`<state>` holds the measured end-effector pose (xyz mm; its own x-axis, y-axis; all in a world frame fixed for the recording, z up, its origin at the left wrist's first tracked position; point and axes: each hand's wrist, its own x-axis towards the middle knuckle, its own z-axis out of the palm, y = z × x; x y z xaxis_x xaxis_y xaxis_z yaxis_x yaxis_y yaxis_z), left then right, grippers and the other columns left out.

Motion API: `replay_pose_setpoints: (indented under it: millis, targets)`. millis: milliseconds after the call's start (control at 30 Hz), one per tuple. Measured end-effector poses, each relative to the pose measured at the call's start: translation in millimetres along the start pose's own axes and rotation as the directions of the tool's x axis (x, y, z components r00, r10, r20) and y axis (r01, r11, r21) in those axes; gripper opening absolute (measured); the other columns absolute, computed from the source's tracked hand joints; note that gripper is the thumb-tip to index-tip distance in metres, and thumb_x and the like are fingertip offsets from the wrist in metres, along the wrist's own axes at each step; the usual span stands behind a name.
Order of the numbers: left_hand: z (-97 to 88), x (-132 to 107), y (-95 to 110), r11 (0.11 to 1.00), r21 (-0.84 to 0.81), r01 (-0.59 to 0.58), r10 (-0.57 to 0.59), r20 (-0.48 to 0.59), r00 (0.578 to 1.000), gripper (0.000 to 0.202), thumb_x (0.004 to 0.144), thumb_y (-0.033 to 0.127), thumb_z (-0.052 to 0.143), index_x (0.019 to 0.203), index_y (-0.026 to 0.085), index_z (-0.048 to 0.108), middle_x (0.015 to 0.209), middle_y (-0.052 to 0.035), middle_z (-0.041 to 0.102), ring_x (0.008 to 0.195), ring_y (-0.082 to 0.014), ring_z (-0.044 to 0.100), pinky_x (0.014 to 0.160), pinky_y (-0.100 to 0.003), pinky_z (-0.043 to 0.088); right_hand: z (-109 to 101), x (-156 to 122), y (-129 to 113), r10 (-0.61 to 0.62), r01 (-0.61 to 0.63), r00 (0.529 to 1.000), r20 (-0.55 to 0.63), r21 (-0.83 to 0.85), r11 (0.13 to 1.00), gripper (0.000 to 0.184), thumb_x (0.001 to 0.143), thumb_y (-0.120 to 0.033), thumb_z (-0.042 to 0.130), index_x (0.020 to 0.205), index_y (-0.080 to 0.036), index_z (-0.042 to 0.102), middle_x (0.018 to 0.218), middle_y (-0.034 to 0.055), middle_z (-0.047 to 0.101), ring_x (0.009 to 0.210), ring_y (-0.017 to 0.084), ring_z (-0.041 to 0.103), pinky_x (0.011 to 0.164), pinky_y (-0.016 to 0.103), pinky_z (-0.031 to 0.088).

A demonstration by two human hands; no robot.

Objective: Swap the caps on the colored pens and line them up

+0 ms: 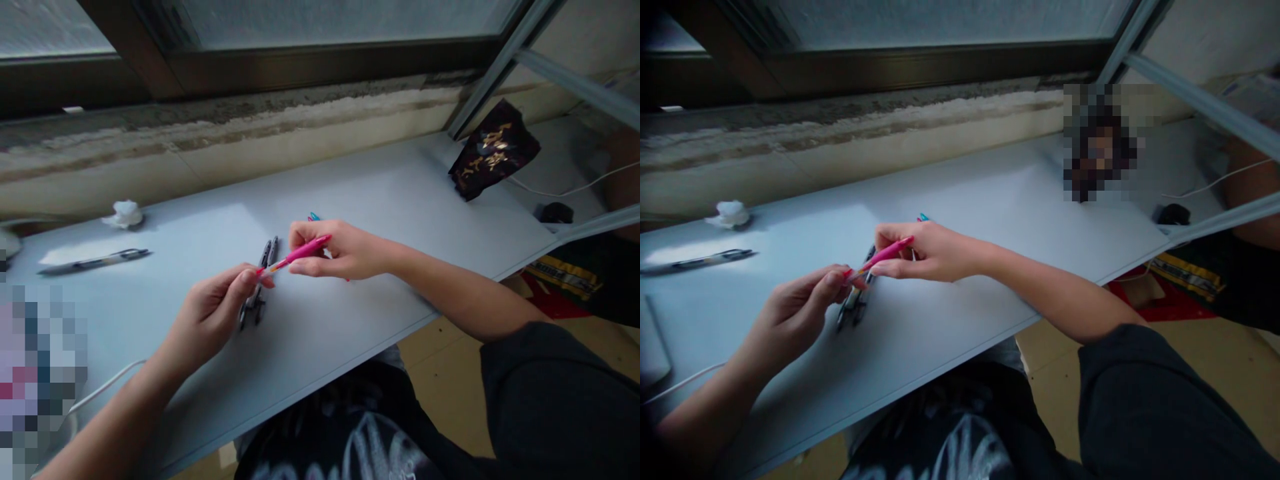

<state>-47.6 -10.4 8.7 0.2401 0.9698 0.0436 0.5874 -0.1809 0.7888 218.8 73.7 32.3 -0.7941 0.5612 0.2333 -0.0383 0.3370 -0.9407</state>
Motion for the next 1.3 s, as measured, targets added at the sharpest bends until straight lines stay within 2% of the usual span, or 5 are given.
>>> replay_pose_setpoints:
  millis: [200, 500, 633, 967, 1300]
  targets:
    - [-2.5, 3, 7, 0.996, 0.069, -0.058, 0.063, -0.07, 0.996, 0.044, 0.111, 0.047, 0.05, 0.09, 0.018, 0.075, 0.072, 0.0029, 0.059, 0.062, -0.0132, 0.046, 0.064, -0.026, 0.04, -4, 1, 3, 0.115, -0.119, 0.992, -0.056, -0.072, 0.99, 0.048, 0.11, -0.057, 0.059, 0.085, -0.017, 0.059, 0.071, -0.0024, 0.064, 0.06, 0.008, 0.057, 0.064, 0.023, 0.044]
    - [-1.6, 6, 1, 0.994, 0.102, 0.026, -0.016, -0.1, 0.995, 0.055, 0.107, 0.061, 0.049, 0.094, 0.017, 0.079, 0.062, 0.005, 0.048, 0.055, -0.0143, 0.044, 0.055, -0.026, 0.035, -7, -1, 13, -0.102, 0.053, 0.988, -0.114, -0.371, 0.927, 0.017, 0.097, -0.019, 0.08, 0.104, -0.015, 0.065, 0.094, 0.003, 0.071, 0.083, 0.013, 0.062, 0.08, 0.025, 0.049]
    - [1.2, 6, 1, 0.996, 0.091, -0.007, 0.02, -0.146, 0.989, 0.052, 0.107, 0.059, 0.051, 0.095, 0.018, 0.081, 0.063, 0.004, 0.051, 0.057, -0.0148, 0.048, 0.057, -0.026, 0.037, -8, -1, 11, -0.024, -0.012, 0.991, -0.134, -0.26, 0.966, 0.032, 0.108, -0.046, 0.069, 0.102, -0.014, 0.068, 0.081, 0.0004, 0.07, 0.072, 0.012, 0.061, 0.073, 0.026, 0.047]
    - [1.6, 6, 0, 0.998, 0.036, 0.042, -0.037, -0.13, 0.991, 0.05, 0.107, 0.059, 0.052, 0.1, 0.017, 0.079, 0.064, 0.0033, 0.053, 0.058, -0.0152, 0.048, 0.057, -0.027, 0.038, -9, 2, 11, 0.059, -0.081, 0.977, -0.206, -0.098, 0.992, 0.036, 0.102, -0.049, 0.073, 0.109, -0.013, 0.07, 0.093, 0.0046, 0.076, 0.08, 0.013, 0.067, 0.077, 0.028, 0.051]
    - [3.0, 9, -7, 0.986, 0.135, -0.102, 0.122, -0.147, 0.982, 0.029, 0.101, 0.048, 0.069, 0.108, 0.021, 0.078, 0.093, -0.0029, 0.076, 0.08, -0.0181, 0.066, 0.074, -0.026, 0.052, -10, 4, 12, -0.073, 0.073, 0.972, -0.221, -0.006, 0.997, 0.014, 0.095, -0.022, 0.074, 0.105, -0.014, 0.069, 0.098, 0.0033, 0.076, 0.081, 0.01, 0.066, 0.073, 0.024, 0.049]
